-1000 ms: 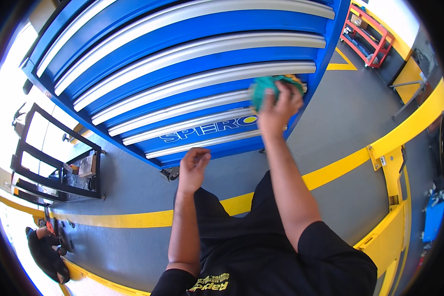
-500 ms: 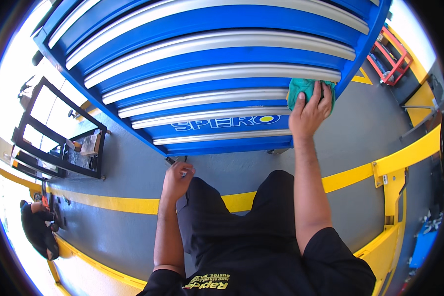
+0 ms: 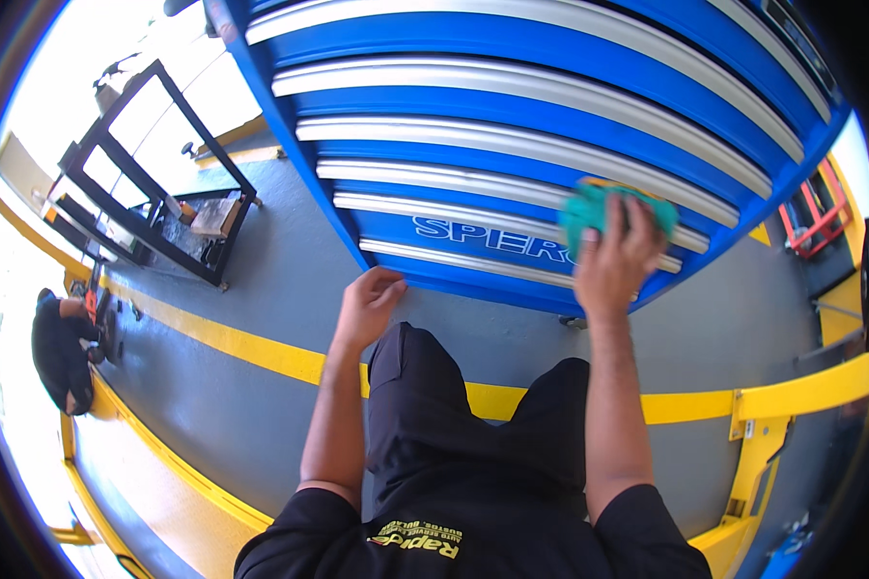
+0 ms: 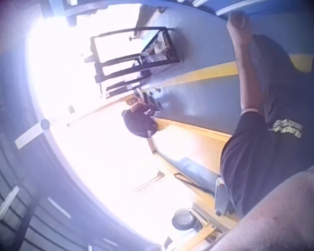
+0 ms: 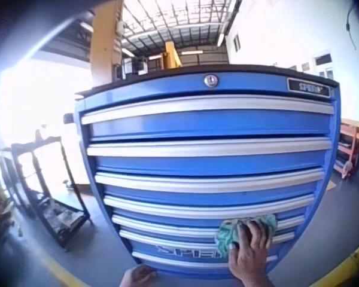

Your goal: The person wipes the exterior and interior of a blue multi-drawer toolbox with a green cloth. They open several drawers, wipe the drawer fronts and handles, and close them. The person also wipes the top surface of the toolbox.

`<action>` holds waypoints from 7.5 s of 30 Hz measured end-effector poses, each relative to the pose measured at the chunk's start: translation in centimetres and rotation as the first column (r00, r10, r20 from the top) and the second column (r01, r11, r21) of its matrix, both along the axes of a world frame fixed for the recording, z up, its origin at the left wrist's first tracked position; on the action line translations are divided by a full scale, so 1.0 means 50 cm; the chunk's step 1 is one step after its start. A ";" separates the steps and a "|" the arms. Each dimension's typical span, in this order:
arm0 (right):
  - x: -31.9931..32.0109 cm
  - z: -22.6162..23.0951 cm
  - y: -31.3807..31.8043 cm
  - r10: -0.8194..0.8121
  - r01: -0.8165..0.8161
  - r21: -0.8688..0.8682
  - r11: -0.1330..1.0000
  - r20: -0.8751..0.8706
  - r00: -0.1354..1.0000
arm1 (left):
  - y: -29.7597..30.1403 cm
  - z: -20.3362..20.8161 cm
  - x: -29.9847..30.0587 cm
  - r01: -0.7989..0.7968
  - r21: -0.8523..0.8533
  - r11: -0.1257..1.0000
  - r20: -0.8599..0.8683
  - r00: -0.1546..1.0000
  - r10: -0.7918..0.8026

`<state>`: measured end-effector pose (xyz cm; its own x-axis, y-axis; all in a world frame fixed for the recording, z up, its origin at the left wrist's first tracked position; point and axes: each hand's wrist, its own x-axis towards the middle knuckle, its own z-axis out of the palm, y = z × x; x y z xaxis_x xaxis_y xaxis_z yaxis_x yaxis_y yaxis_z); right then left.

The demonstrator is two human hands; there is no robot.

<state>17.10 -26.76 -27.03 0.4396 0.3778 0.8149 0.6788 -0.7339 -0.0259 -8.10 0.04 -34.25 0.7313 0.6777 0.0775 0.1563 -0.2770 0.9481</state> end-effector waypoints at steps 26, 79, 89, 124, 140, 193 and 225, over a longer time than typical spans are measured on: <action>0.028 -0.025 -0.012 -0.201 0.198 0.164 0.966 0.006 0.980 | -0.003 -0.044 0.024 0.088 -0.263 0.961 0.137 0.989 -0.053; 0.089 0.135 -0.029 0.116 -0.163 0.209 0.964 0.223 0.968 | -0.109 0.138 0.184 0.162 -0.399 0.902 0.412 0.911 0.019; 0.110 -0.019 -0.138 -0.049 0.037 0.274 0.961 0.036 0.998 | -0.125 0.128 0.253 0.489 -0.577 0.654 0.700 0.709 0.088; -0.066 0.053 -0.136 0.244 -0.239 0.157 0.958 -0.013 0.970 | -0.212 0.110 0.078 0.153 -0.441 0.884 0.348 0.938 0.011; -0.016 0.090 -0.140 0.560 -0.488 0.420 0.765 -0.060 0.826 | -0.353 0.261 0.286 0.054 0.912 0.406 0.120 0.913 -0.390; -0.028 0.008 -0.252 0.015 -0.011 0.045 0.999 -0.095 0.995 | -0.113 0.217 0.130 -0.118 0.896 0.428 0.037 0.981 0.192; -0.047 0.033 -0.278 0.068 -0.064 0.033 0.997 -0.125 0.990 | -0.102 0.313 0.134 0.328 0.821 0.467 -0.101 0.889 -0.447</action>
<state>14.73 -40.66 -25.39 0.5146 0.3866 0.7654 0.7155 -0.6855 -0.1348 -1.40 -5.05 -18.59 0.8473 -0.0692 0.5266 -0.2551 -0.9227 0.2891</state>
